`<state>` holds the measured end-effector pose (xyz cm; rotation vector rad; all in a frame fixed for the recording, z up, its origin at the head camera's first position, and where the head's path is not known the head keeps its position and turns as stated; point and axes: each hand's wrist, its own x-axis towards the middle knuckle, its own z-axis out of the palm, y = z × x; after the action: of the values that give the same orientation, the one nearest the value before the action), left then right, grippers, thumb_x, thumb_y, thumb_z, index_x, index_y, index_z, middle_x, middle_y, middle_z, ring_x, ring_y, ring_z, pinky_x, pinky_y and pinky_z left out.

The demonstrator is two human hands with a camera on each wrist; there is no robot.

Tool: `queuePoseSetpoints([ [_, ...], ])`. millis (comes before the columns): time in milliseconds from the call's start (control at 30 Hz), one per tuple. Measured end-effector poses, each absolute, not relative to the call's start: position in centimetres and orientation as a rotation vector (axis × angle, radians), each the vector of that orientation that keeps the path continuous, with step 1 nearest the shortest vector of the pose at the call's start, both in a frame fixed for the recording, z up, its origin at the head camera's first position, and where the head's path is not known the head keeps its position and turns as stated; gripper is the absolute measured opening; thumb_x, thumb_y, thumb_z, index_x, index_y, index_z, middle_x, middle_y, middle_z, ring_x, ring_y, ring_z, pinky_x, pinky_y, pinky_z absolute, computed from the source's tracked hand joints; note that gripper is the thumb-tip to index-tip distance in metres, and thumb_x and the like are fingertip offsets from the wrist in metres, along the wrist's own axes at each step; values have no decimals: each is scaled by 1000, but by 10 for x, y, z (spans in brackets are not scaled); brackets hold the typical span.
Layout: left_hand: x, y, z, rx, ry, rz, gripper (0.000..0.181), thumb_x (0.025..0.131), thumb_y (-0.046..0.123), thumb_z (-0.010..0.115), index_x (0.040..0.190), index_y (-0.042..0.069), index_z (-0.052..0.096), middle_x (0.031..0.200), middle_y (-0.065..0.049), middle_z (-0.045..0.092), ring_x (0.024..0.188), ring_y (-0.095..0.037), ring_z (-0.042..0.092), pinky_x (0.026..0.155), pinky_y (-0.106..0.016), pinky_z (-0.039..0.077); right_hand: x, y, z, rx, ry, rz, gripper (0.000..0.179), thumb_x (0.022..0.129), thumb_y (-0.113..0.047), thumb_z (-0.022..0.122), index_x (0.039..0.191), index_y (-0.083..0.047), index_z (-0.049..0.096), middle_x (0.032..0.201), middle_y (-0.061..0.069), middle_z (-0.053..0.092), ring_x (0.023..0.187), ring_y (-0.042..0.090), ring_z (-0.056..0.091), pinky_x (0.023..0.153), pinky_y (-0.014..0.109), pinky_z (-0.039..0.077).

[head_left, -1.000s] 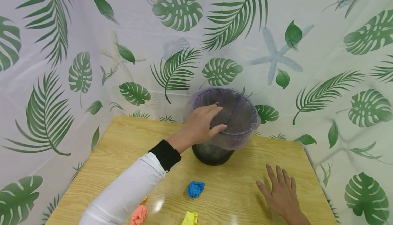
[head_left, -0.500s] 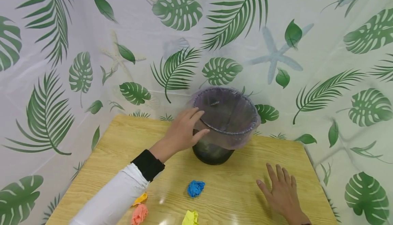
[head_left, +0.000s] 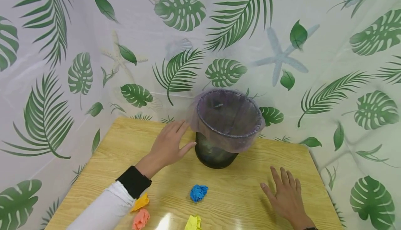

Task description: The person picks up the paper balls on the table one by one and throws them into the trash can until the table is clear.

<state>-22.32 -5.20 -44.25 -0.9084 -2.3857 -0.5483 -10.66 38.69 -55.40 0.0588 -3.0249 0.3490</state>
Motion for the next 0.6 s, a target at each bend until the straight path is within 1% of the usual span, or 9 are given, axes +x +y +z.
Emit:
queuePoseSetpoints([
  [133, -217, -66, -457, -862, -2463, -550, 68, 95, 42, 74, 145, 0, 55, 140, -22, 59, 130, -40, 55, 114, -53, 41, -107, 386, -554, 70, -3011, 341, 81, 103, -60, 49, 162, -8, 28, 159, 37, 24, 143, 61, 19, 108, 82, 12],
  [267, -209, -81, -472, -786, -2578, -544, 68, 97, 46, 69, 145, 1, 55, 141, -23, 58, 129, -40, 55, 113, -54, 41, -107, 386, -555, 82, -2996, 333, 80, 103, -59, 50, 162, -8, 30, 158, 37, 26, 142, 61, 21, 108, 82, 13],
  [467, -196, -103, -497, -710, -2674, -493, 68, 97, 47, 70, 143, -1, 56, 137, -26, 60, 123, -44, 59, 107, -57, 46, -108, 387, -557, 98, -2974, 335, 79, 103, -58, 51, 161, -8, 32, 157, 37, 28, 141, 62, 23, 107, 82, 14],
  [600, -184, -117, -511, -675, -2753, -463, 69, 97, 49, 69, 144, 0, 55, 137, -25, 60, 122, -44, 60, 104, -57, 49, -109, 387, -559, 103, -2966, 333, 78, 103, -58, 51, 161, -9, 32, 157, 37, 29, 141, 62, 23, 106, 82, 14],
])
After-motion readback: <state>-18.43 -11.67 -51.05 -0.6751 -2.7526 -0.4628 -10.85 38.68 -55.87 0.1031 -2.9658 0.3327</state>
